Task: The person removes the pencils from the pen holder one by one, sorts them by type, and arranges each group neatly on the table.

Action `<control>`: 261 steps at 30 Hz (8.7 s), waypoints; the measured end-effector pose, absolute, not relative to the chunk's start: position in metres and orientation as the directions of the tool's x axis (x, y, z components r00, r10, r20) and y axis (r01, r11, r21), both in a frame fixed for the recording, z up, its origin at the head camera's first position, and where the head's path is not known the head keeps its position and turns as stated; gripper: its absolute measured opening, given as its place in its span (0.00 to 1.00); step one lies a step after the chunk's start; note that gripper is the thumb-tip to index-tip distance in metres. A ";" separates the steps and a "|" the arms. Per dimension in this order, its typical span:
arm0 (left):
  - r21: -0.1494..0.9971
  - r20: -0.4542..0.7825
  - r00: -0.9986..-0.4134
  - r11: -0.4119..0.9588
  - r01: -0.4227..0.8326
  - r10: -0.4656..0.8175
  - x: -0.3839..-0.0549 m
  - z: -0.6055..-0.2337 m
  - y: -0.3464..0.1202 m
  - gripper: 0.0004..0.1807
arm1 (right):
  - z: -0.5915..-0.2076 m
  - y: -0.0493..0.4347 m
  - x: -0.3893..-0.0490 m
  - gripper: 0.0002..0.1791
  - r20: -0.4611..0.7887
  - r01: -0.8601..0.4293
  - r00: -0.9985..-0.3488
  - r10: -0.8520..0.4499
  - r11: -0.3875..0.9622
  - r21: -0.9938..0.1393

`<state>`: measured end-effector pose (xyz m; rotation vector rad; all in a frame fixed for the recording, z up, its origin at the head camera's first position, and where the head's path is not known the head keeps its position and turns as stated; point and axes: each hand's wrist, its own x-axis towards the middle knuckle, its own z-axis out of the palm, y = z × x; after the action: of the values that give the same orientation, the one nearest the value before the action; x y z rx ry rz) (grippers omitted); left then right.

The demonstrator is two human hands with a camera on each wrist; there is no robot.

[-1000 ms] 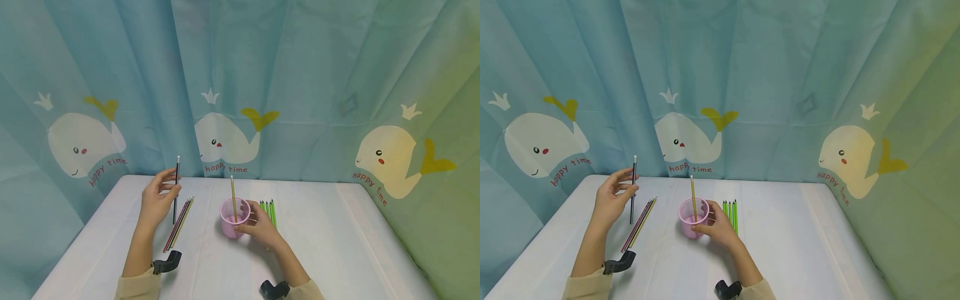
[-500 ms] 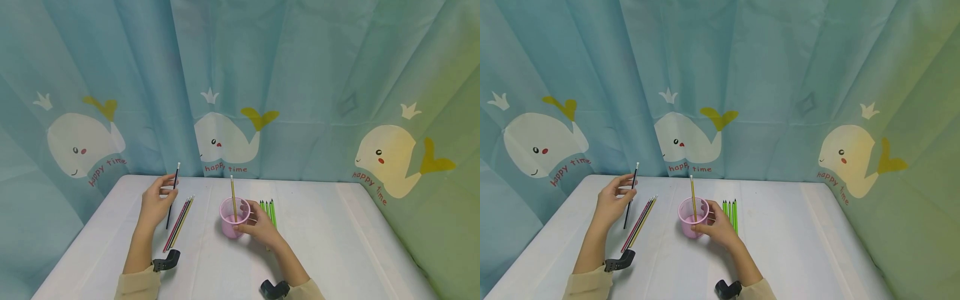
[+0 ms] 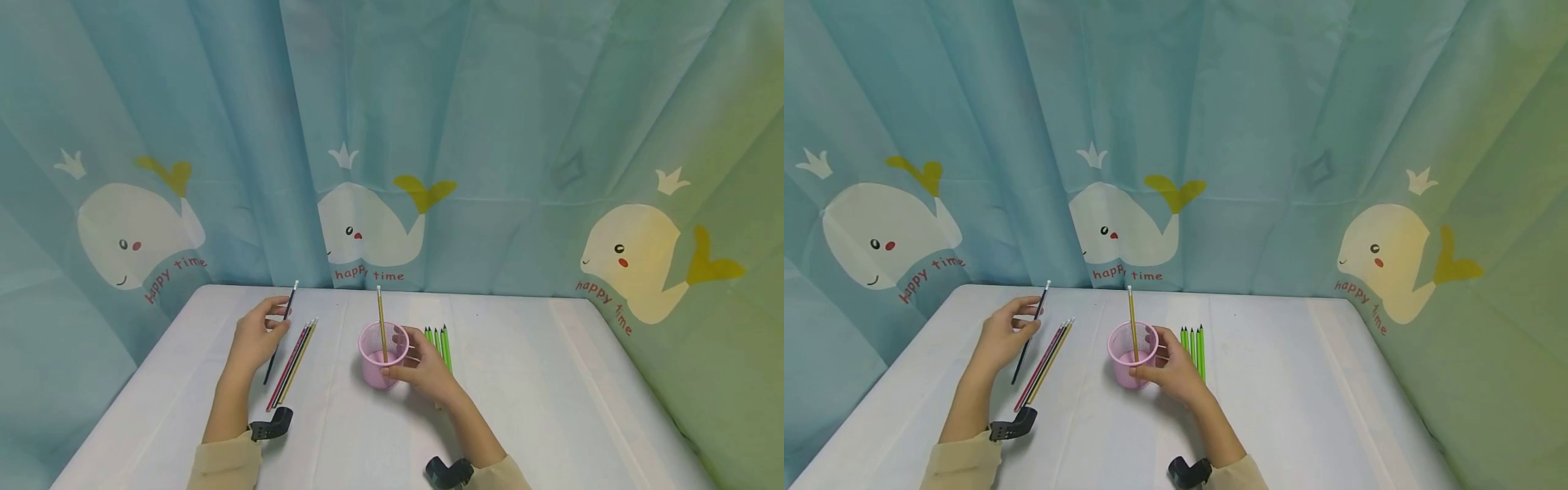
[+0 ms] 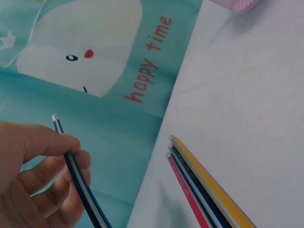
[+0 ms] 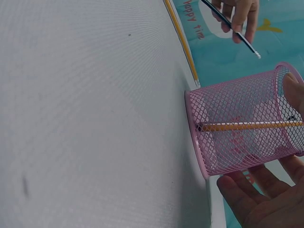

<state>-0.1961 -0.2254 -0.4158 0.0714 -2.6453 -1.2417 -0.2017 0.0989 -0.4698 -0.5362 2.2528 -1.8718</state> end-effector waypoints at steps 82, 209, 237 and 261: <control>0.910 0.233 -0.910 0.252 0.328 0.344 -0.203 -0.412 -0.164 0.20 | -0.465 0.100 -0.202 0.44 0.083 -0.150 -0.930 -0.357 0.165 -0.975; 0.952 0.296 -0.954 0.069 0.299 0.041 -0.185 -0.372 -0.185 0.20 | -0.470 0.101 -0.202 0.43 0.102 -0.165 -0.929 -0.356 0.153 -0.974; 0.967 0.057 -0.985 0.237 0.095 0.163 -0.200 -0.399 -0.194 0.21 | -0.468 0.101 -0.202 0.42 0.089 -0.147 -0.937 -0.339 0.151 -0.977; 0.936 -0.078 -0.981 0.352 -0.011 0.176 -0.208 -0.424 -0.198 0.22 | -0.468 0.101 -0.202 0.43 0.089 -0.151 -0.939 -0.331 0.166 -0.975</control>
<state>-0.2084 -0.1984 -0.4238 -0.1668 -2.7139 -1.8813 -0.2024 0.1007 -0.4678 -0.4762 2.2845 -1.8819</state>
